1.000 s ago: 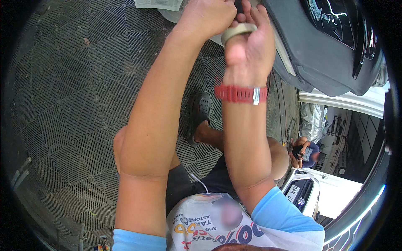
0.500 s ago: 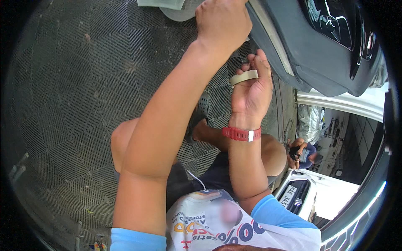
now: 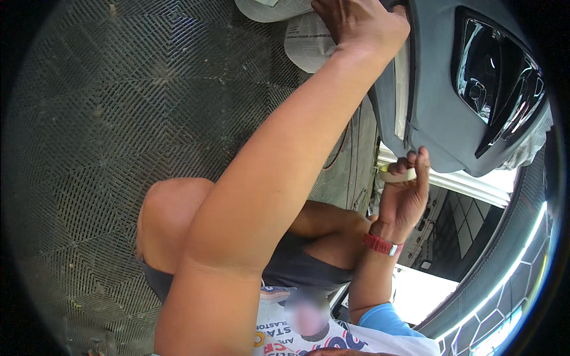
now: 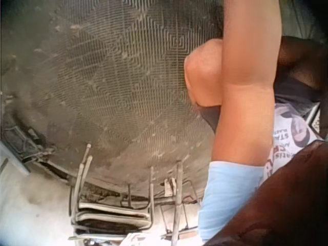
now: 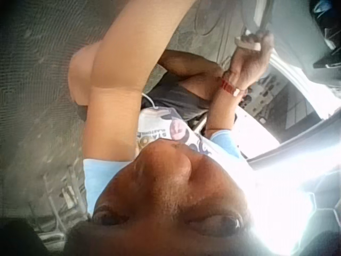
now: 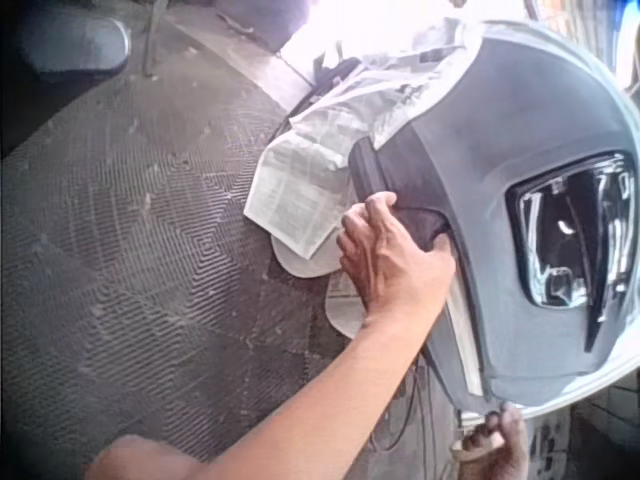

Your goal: The person sits on the floor and applies masking tape to the edges of a grey car bumper. They carefully align and press the tape along the contours of the bumper to protect specific areas.

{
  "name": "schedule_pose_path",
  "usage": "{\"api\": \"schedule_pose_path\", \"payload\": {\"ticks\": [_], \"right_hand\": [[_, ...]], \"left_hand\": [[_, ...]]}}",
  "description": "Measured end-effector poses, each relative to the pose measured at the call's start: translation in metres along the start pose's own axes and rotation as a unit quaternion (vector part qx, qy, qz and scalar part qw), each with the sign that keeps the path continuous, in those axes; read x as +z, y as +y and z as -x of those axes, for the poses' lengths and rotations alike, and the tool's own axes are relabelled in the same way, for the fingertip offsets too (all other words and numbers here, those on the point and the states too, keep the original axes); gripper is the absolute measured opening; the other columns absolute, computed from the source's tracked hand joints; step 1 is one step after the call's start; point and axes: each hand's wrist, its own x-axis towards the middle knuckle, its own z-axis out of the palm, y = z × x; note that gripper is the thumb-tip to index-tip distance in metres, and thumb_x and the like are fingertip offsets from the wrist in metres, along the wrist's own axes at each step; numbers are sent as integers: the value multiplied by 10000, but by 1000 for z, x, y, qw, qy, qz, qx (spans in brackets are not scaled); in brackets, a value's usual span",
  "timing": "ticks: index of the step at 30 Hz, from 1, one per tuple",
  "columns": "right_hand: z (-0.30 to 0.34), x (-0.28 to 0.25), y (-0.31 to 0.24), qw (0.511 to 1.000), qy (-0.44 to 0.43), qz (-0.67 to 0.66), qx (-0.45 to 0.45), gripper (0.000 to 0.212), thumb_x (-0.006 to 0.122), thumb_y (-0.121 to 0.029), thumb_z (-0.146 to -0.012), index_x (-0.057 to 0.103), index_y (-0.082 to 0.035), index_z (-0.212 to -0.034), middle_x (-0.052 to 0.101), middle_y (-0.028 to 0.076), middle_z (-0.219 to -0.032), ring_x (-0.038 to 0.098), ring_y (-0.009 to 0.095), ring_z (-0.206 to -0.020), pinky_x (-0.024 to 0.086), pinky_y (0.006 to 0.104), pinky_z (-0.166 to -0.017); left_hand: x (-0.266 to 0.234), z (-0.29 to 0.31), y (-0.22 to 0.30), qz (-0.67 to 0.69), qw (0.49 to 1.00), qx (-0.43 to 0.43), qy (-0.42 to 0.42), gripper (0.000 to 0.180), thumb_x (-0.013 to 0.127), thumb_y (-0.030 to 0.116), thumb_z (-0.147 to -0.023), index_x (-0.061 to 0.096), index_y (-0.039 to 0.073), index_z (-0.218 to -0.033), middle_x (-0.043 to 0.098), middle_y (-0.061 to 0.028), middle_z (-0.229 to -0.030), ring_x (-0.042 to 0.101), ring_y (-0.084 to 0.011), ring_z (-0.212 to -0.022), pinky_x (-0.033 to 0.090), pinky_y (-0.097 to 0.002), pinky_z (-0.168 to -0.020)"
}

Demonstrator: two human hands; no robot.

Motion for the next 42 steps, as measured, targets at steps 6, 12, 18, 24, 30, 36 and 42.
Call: {"api": "schedule_pose_path", "payload": {"ticks": [6,12,18,24,30,36,42], "right_hand": [[-5,-13,-19,997,-48,46,-32,205,603,-67,-1035,661,-6,-1222,680,92,-987,580,160,-824,456,295,-753],[-19,-33,-5,998,-5,63,-21,209,627,-68,-1024,657,0,-1219,691,83,-967,608,161,-790,487,289,-725],[-27,-38,4,999,-7,34,15,228,641,-88,-1020,641,-17,-1236,693,81,-947,603,164,-778,479,298,-729],[-23,-39,5,999,-3,29,15,212,643,-88,-1018,649,-18,-1218,693,84,-940,601,164,-788,472,300,-735],[-26,-38,4,1000,-8,24,11,206,644,-98,-1022,653,-13,-1210,686,80,-936,604,170,-791,481,303,-728],[-26,-33,4,1000,-13,12,14,197,641,-104,-1026,660,-23,-1205,689,88,-934,607,171,-775,487,296,-716],[-27,-34,4,1000,-16,10,12,192,630,-100,-1032,662,-27,-1207,689,83,-936,604,168,-766,485,295,-723]], "left_hand": [[2,-5,-2,13,999,-29,-19,795,846,209,-729,408,66,-1376,426,-220,-1383,398,-413,-1347,315,-531,-1149],[13,-16,-15,-2,995,90,46,788,854,211,-730,427,103,-1383,445,-210,-1336,438,-385,-1306,342,-502,-1125],[-1,33,-27,-52,975,215,-7,458,860,232,-772,659,160,-1177,508,-80,-1100,515,-266,-1078,399,-433,-940],[0,25,-16,24,977,209,31,175,815,165,-754,754,123,-912,563,-28,-962,550,-236,-968,401,-422,-848],[2,10,-24,39,962,265,47,78,786,132,-773,777,120,-850,619,-22,-868,591,-239,-886,434,-418,-813],[-4,6,-23,30,963,267,31,86,786,150,-790,784,113,-867,694,-41,-870,640,-240,-885,465,-411,-822],[-7,9,-20,34,961,273,13,122,787,156,-802,799,94,-906,703,-48,-869,647,-243,-871,477,-418,-821]]}}
